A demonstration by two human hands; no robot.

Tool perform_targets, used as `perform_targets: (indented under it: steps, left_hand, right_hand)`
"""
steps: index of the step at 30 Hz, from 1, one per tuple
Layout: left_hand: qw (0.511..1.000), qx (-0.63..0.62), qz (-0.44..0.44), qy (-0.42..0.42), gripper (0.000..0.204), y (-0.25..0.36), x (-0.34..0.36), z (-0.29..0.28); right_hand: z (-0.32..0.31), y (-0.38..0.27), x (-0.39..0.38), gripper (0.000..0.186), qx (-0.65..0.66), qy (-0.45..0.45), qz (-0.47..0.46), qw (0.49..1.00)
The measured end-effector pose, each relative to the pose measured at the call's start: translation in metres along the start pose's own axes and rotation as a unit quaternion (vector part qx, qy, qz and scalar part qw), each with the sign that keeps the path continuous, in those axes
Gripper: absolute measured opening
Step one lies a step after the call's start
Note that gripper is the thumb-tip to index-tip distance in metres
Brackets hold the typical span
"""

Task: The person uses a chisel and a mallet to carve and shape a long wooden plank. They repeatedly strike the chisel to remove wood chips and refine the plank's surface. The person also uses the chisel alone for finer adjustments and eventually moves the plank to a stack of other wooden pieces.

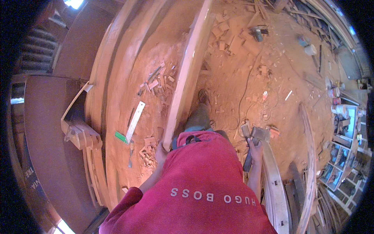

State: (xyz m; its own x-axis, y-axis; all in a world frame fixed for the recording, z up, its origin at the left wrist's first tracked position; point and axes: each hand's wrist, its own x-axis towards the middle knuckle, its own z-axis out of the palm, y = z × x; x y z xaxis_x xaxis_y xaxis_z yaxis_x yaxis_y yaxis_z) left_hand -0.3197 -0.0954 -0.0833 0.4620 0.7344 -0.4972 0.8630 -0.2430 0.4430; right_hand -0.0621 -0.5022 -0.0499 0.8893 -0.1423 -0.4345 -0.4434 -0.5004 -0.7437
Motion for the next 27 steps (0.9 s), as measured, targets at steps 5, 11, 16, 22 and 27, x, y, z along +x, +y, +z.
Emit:
perform_targets:
  steps: [5, 11, 16, 22, 27]
  left_hand:
    - [0.957, -0.206, 0.186, -0.086, 0.081, 0.009, 0.028, -0.051]
    - [0.902, -0.229, 0.288, -0.227, 0.069, 0.219, 0.033, -0.088]
    - [0.823, -0.464, 0.259, -0.200, 0.048, 0.299, 0.032, -0.089]
    - [0.671, -0.693, 0.260, -0.043, 0.010, 0.302, 0.137, -0.152]
    - [0.747, -0.600, 0.287, -0.023, 0.016, 0.272, 0.184, -0.136]
  right_hand:
    - [0.006, -0.103, -0.020, 0.034, -0.013, -0.053, -0.033, 0.998]
    - [0.064, -0.202, -0.030, 0.044, 0.032, -0.119, -0.253, 0.959]
    - [0.107, -0.290, -0.052, 0.044, 0.093, -0.198, -0.311, 0.925]
    - [0.097, -0.294, -0.058, 0.040, 0.100, -0.156, -0.253, 0.949]
    - [0.075, -0.277, -0.070, 0.035, 0.054, -0.094, -0.220, 0.969]
